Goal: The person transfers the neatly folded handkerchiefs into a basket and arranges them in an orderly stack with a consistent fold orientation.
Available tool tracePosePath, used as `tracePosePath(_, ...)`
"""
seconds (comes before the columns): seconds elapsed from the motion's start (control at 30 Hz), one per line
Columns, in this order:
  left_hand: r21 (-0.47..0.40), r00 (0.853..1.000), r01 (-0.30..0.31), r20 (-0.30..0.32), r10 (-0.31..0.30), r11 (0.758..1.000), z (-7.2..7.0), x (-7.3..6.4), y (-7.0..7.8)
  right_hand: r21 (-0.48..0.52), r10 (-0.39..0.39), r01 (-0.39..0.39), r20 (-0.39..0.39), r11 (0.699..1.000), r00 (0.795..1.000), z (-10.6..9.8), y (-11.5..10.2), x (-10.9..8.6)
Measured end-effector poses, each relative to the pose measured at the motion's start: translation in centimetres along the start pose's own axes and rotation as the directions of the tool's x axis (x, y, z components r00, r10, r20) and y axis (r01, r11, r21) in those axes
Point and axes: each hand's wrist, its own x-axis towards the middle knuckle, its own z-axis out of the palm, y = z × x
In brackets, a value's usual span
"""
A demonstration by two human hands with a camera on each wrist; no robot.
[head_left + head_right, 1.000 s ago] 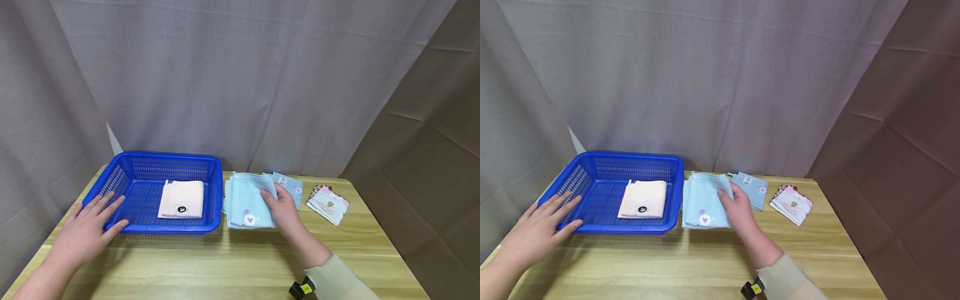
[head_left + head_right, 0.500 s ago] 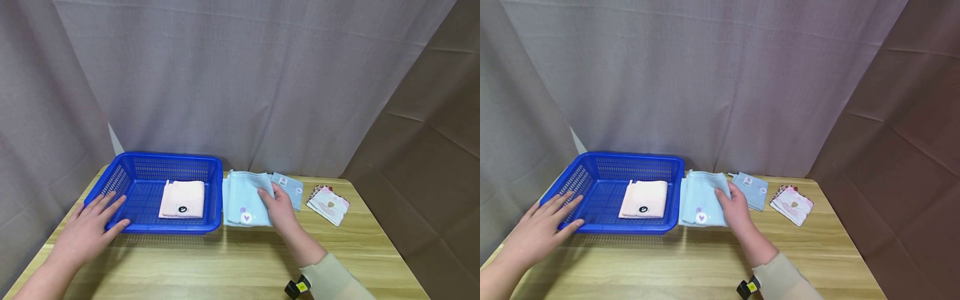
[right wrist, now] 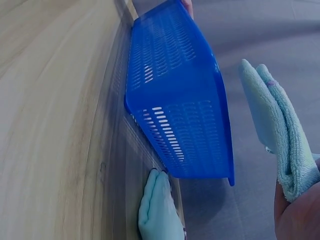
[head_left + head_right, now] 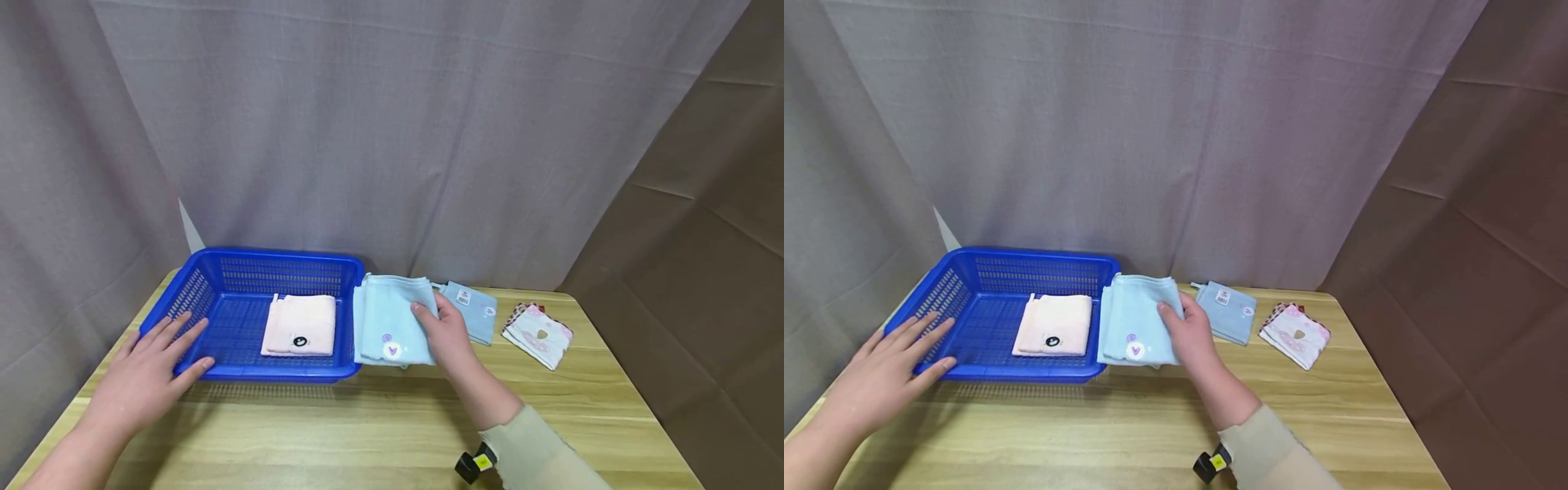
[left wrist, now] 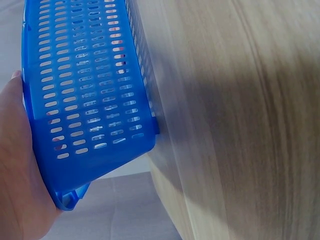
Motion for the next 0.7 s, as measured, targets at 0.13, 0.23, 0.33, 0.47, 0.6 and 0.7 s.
tracePosePath(0.13,-0.005,1.000,-0.002,-0.008,0.002,1.000,0.1,0.0,0.0,-0.003,0.001,-0.001,-0.001,1.000,1.000,0.7,0.0,0.1)
tracePosePath(0.23,-0.012,1.000,-0.002,-0.013,0.002,1.000,0.2,0.0,0.0,-0.001,-0.009,0.009,0.003,1.000,1.000,1.2,-0.1,0.2)
tracePosePath(0.33,-0.017,1.000,-0.004,-0.016,0.003,1.000,0.2,0.0,0.0,0.007,-0.012,0.012,0.011,1.000,1.000,1.6,-0.1,0.2)
tracePosePath(0.47,-0.016,1.000,-0.003,-0.013,0.003,1.000,0.0,-0.1,0.0,0.029,-0.008,0.007,0.026,1.000,1.000,2.2,-0.1,0.2)
tracePosePath(0.6,-0.011,1.000,0.002,-0.002,-0.002,1.000,0.0,0.0,0.0,0.052,-0.010,0.007,0.049,0.999,0.999,2.9,-0.2,0.3)
tracePosePath(0.7,-0.011,1.000,0.000,-0.002,0.000,1.000,0.0,0.0,0.1,0.064,-0.007,0.002,0.069,0.998,0.998,3.4,-0.2,0.3)
